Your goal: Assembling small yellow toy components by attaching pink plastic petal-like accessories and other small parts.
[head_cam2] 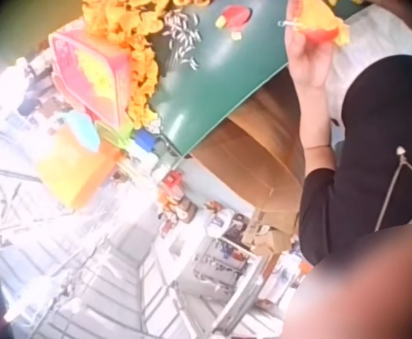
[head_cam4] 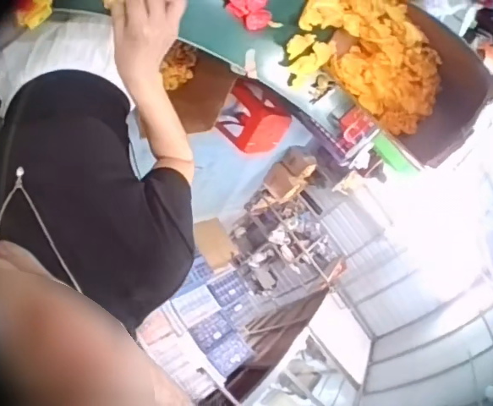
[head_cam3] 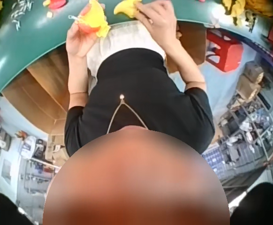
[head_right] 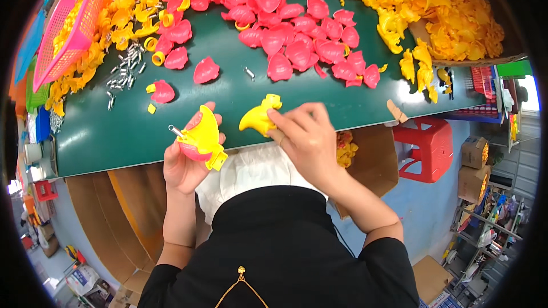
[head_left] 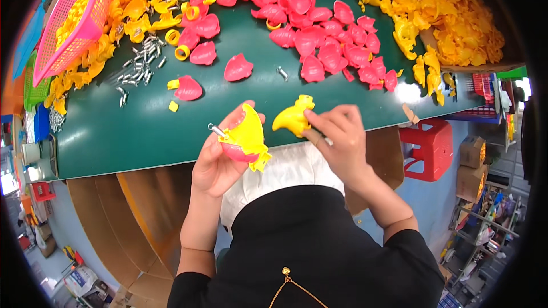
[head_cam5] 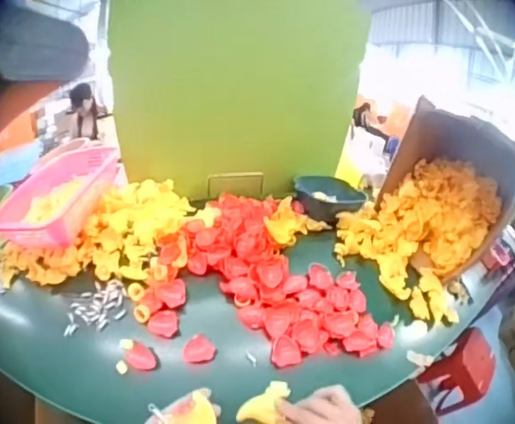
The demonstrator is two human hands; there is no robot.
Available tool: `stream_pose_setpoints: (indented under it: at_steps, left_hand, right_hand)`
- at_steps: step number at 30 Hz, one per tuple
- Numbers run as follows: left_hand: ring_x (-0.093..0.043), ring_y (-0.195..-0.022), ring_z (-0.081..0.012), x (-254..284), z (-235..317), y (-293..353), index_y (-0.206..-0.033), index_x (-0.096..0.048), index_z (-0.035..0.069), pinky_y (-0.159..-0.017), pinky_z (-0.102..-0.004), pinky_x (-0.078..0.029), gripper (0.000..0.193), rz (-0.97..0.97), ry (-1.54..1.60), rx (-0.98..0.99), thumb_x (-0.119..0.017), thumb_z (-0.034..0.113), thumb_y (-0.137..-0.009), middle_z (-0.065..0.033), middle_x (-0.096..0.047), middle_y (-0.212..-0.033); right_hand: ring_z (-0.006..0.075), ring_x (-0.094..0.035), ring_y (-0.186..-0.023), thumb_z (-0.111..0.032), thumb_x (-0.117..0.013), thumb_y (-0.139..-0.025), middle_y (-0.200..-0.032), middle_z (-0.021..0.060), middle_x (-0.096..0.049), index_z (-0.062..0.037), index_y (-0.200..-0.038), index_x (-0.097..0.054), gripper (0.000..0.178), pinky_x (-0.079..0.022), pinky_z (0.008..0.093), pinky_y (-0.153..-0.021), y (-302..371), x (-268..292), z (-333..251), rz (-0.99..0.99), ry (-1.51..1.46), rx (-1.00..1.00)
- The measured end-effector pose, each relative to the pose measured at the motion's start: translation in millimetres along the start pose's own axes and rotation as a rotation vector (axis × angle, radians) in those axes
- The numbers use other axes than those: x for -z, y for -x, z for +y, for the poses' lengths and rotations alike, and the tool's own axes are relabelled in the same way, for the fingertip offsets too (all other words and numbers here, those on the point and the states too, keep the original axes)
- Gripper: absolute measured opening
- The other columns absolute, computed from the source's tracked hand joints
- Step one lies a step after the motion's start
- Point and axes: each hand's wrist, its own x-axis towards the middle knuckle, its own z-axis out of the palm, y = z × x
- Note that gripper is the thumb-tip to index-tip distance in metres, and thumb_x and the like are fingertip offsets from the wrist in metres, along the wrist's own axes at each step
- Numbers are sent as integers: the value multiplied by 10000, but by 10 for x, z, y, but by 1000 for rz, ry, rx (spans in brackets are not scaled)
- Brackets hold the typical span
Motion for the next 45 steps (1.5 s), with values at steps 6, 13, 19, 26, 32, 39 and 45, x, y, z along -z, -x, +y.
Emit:
stream_pose_setpoints:
  at_steps: [6, 13, 19, 26, 32, 39, 45]
  left_hand:
    - [-557, -1135, -314, -113, -5, 49, -1463, -267, -13, -966, -388, -477, 943, 142, -250, -86, -805, 229, -727, -147, -528, -1282]
    - [-513, -1193, -218, -182, -134, 24, -1437, -345, -29, -1010, -389, -458, 854, 169, -577, -283, -787, 89, -716, -124, -489, -1327]
    - [-467, -1234, -205, -191, -134, -77, -1402, -410, -41, -1065, -361, -398, 804, 45, -767, -359, -786, 10, -693, -92, -424, -1318]
    - [-461, -1247, -217, -150, -156, -120, -1400, -414, -42, -1068, -368, -397, 791, 38, -796, -343, -782, 4, -701, -102, -433, -1329]
    - [-476, -1245, -230, -225, -130, -120, -1408, -409, -28, -1047, -372, -427, 797, 66, -858, -297, -786, -6, -707, -114, -431, -1348]
    - [-519, -1175, -209, -197, -182, -90, -1387, -403, -16, -974, -349, -495, 793, 187, -626, -298, -826, 62, -721, -100, -479, -1284]
    - [-537, -1118, -161, -182, -239, -110, -1346, -483, 28, -902, -290, -539, 758, 322, -430, -354, -857, 95, -690, -48, -478, -1217]
  right_hand:
    - [282, -518, -1034, -95, -796, -632, -1137, 92, -588, -81, -1157, -651, 545, -459, 396, -851, -346, 98, 107, -132, -21, 256]
    - [215, -564, -1034, -93, -788, -706, -1103, 111, -578, -40, -1296, -581, 628, -446, 315, -908, -342, 86, -83, -265, -645, -19]
    - [179, -565, -1040, -94, -803, -732, -1096, 89, -535, -1, -1296, -568, 618, -474, 303, -917, -266, -84, -270, -193, -928, -119]
    - [183, -575, -1030, -76, -805, -725, -1089, 92, -536, 4, -1287, -569, 614, -493, 314, -911, -242, -90, -278, -215, -1001, -175]
    - [184, -578, -1017, -73, -811, -714, -1086, 92, -537, 3, -1283, -572, 623, -500, 312, -900, -210, -81, -269, -201, -1001, -194]
    - [176, -577, -1037, -80, -831, -697, -1112, 91, -531, 8, -1276, -570, 642, -519, 313, -892, -297, 2, -357, -256, -799, -129]
    - [198, -604, -1078, 29, -819, -683, -1158, 116, -578, 39, -1231, -583, 596, -564, 319, -883, -255, -100, -320, -146, -1096, -342]
